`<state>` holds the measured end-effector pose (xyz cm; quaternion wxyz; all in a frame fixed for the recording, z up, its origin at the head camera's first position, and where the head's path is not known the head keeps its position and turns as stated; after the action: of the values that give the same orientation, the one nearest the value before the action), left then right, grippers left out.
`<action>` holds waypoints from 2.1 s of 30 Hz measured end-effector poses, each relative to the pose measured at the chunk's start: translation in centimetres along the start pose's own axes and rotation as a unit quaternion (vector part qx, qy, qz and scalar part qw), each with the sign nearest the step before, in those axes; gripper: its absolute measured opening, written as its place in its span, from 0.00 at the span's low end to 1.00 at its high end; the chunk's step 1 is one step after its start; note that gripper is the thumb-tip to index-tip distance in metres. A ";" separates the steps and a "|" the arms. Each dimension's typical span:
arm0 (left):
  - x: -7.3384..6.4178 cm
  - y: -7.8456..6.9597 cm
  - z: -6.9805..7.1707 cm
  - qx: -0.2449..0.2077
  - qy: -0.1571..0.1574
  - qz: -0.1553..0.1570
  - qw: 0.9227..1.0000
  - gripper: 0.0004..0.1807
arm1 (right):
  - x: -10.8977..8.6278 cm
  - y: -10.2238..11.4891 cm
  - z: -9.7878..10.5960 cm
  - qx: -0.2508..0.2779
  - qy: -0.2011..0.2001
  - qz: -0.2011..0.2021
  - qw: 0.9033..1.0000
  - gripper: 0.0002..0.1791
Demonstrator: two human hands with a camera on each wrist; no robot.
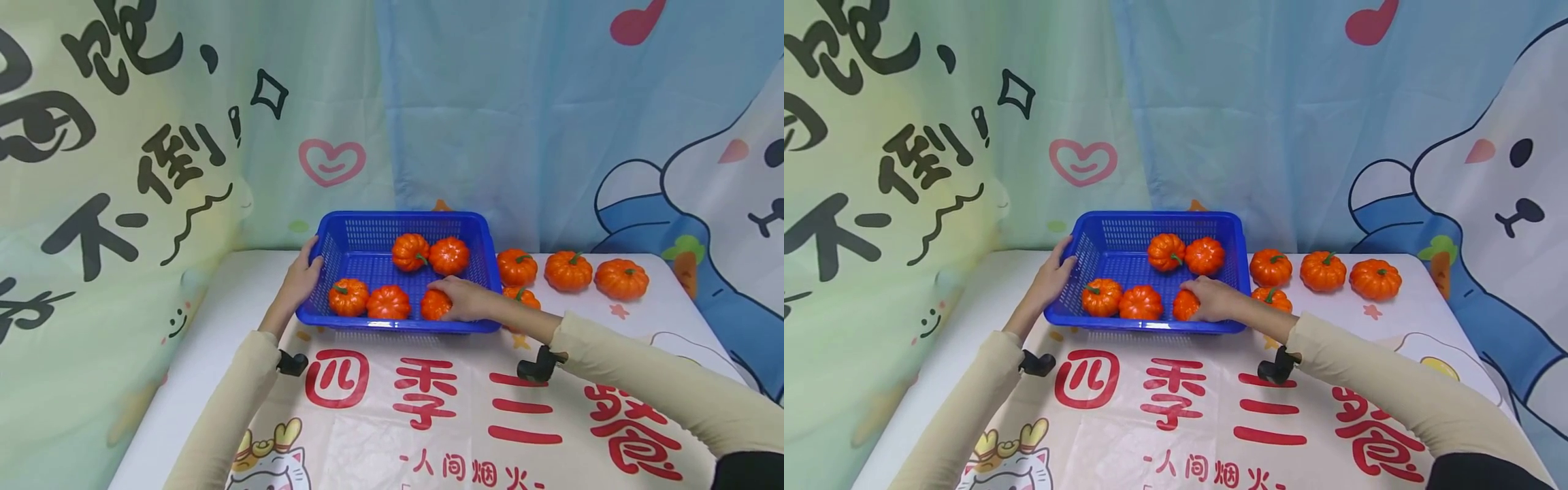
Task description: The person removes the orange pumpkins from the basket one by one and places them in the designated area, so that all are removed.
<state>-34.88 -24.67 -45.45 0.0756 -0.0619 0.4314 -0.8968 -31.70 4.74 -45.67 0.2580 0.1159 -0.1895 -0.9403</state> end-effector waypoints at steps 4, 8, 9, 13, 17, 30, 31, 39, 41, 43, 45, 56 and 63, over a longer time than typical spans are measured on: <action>-0.1 0.1 -0.1 -0.002 0.002 0.003 1.000 0.31 | -0.2 0.0 0.9 0.000 -0.026 -0.001 1.000 0.40; -0.1 0.0 -0.2 -0.002 0.002 0.001 1.000 0.31 | -0.8 0.0 2.8 0.024 -0.057 -0.008 0.998 0.42; -0.2 -0.1 -0.3 -0.003 0.002 0.001 1.000 0.31 | -1.1 0.0 3.3 0.032 -0.064 -0.007 0.997 0.43; -0.1 -0.3 -0.3 -0.005 0.004 0.002 1.000 0.31 | -2.5 0.0 5.5 0.063 -0.090 -0.010 0.994 0.44; -0.1 -0.3 0.0 -0.005 0.001 0.003 1.000 0.31 | -4.1 -0.4 6.9 0.088 -0.109 -0.014 0.990 0.44; 0.0 0.1 0.0 -0.001 0.001 -0.002 1.000 0.31 | -7.5 -2.2 8.9 0.109 -0.134 -0.040 0.984 0.45; 0.0 0.1 0.0 0.000 0.000 -0.002 1.000 0.31 | -7.7 -2.2 9.0 0.111 -0.134 -0.045 0.984 0.44; 0.0 0.1 0.1 0.002 0.000 -0.005 1.000 0.31 | -9.3 -3.4 9.8 0.142 -0.140 -0.067 0.978 0.42; 0.0 0.1 0.0 0.002 0.001 -0.006 1.000 0.31 | -9.7 -4.0 10.1 0.144 -0.148 -0.071 0.976 0.42; 0.0 0.1 0.0 0.002 0.001 -0.006 1.000 0.31 | -10.1 -4.6 10.3 0.151 -0.154 -0.073 0.974 0.41; -0.1 0.1 0.0 0.002 0.001 -0.006 1.000 0.31 | -10.4 -5.3 10.5 0.154 -0.159 -0.077 0.972 0.41; 0.0 0.1 0.0 0.010 0.000 -0.001 1.000 0.31 | -12.4 -9.7 11.2 0.183 -0.199 -0.091 0.958 0.42; 0.0 0.0 0.0 0.010 -0.002 0.000 1.000 0.31 | -12.8 -10.6 11.6 0.154 -0.202 -0.089 0.963 0.38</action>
<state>-34.88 -24.73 -45.45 0.0776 -0.0630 0.4226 -0.9008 -29.31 23.37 -38.13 0.1089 -0.0215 -0.3694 -0.9226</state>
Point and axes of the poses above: each hand's wrist, its own x-axis towards the middle knuckle, its own z-axis out of the back of the hand, y = z × x, the point moved 9 cm from there along x, towards the middle knuckle, and after that the axes turned 10 degrees about -y, right-handed, at the moved point
